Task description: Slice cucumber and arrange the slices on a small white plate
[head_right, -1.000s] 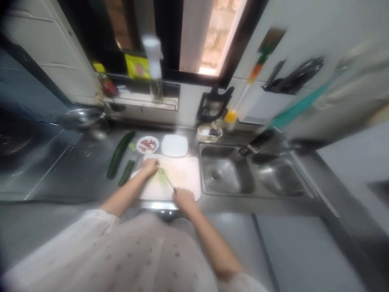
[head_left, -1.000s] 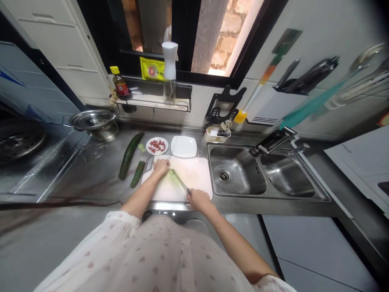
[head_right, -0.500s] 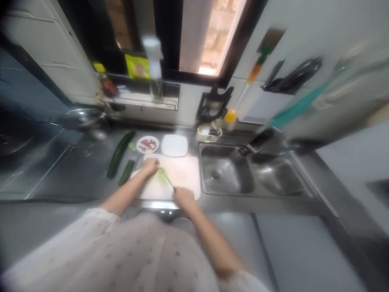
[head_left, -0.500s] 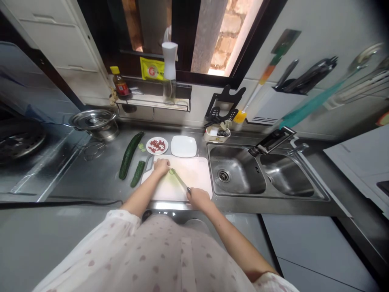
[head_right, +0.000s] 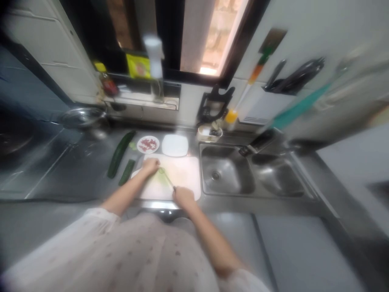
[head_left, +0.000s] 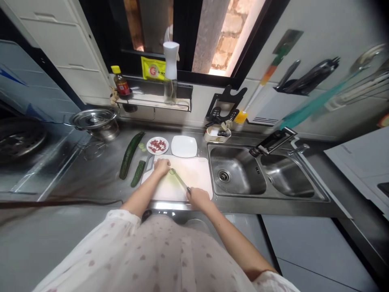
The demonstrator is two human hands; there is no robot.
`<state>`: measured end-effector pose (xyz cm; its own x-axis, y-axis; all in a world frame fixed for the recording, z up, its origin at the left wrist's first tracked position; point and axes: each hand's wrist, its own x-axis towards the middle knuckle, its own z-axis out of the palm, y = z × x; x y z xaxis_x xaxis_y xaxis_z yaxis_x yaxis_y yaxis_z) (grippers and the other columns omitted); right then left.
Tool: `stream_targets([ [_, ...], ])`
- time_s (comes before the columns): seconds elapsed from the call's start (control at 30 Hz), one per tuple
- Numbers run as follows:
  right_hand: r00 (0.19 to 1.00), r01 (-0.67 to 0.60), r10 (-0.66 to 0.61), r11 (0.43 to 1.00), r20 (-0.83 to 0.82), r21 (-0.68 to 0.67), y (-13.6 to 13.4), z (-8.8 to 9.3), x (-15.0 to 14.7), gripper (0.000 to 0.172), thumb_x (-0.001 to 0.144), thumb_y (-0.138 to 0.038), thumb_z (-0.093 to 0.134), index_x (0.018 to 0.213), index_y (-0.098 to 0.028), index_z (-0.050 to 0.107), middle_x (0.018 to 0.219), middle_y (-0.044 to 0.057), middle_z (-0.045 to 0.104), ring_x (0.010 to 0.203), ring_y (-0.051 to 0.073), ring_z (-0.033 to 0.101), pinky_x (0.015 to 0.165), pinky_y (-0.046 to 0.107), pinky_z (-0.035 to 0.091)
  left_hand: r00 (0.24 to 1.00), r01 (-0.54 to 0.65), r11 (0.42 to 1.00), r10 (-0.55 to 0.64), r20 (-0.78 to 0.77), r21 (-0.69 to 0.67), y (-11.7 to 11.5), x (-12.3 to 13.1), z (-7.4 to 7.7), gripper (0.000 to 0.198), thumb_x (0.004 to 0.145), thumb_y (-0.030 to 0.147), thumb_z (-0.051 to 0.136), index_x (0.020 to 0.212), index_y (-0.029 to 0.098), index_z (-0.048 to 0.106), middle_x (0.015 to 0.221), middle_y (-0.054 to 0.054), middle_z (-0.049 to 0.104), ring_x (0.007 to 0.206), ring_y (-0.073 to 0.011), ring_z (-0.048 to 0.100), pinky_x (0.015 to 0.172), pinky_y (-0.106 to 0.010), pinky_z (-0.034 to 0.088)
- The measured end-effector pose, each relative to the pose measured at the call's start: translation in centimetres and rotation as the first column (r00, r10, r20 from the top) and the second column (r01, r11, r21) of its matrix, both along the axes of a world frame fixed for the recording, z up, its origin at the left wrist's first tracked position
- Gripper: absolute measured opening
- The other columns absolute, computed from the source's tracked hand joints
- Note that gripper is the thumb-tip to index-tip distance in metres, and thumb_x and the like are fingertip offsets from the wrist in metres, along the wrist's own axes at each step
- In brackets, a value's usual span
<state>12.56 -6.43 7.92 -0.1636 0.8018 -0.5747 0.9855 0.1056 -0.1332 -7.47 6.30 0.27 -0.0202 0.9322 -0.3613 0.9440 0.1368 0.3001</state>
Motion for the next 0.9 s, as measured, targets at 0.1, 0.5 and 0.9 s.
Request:
stream_targets([
  [0.1,1.0,0.008,-0.008,1.0,-0.005,0.007,0.02,-0.16,0.08,0.039,0.093,-0.034,0.036,0.109,-0.016,0.067,0.104,0.016,0.07,0.096,0.027,0.066,0.077,0.034,0.048,1.0,0.001,1.0,-0.001,-0.001,0.007,-0.07,0.01,0.01,0.022,0.075,0.031,0.066,0.096,0.026,0.067,0.113,-0.005,0.066,0.113,-0.0266,0.051,0.096,-0.039,0.035],
  [0.5,0.999,0.035,-0.035,0.999,-0.008,-0.023,-0.15,-0.09,-0.09,0.04,0.094,-0.034,0.035,0.113,-0.016,0.066,0.107,0.016,0.069,0.1,0.026,0.065,0.079,0.034,0.047,1.0,0.007,1.0,-0.007,-0.012,0.008,-0.03,0.01,-0.09,0.021,0.075,0.031,0.065,0.095,0.025,0.068,0.112,-0.006,0.066,0.112,-0.0274,0.052,0.095,-0.04,0.037],
  [0.9,0.999,0.043,-0.043,0.999,-0.021,-0.013,-0.24,0.03,-0.25,0.042,0.094,-0.035,0.034,0.113,-0.015,0.066,0.107,0.017,0.069,0.1,0.027,0.066,0.079,0.035,0.047,1.0,0.007,1.0,-0.007,-0.016,0.008,-0.11,0.03,-0.05,0.02,0.075,0.031,0.063,0.094,0.026,0.068,0.111,-0.006,0.067,0.112,-0.0272,0.052,0.094,-0.039,0.037],
])
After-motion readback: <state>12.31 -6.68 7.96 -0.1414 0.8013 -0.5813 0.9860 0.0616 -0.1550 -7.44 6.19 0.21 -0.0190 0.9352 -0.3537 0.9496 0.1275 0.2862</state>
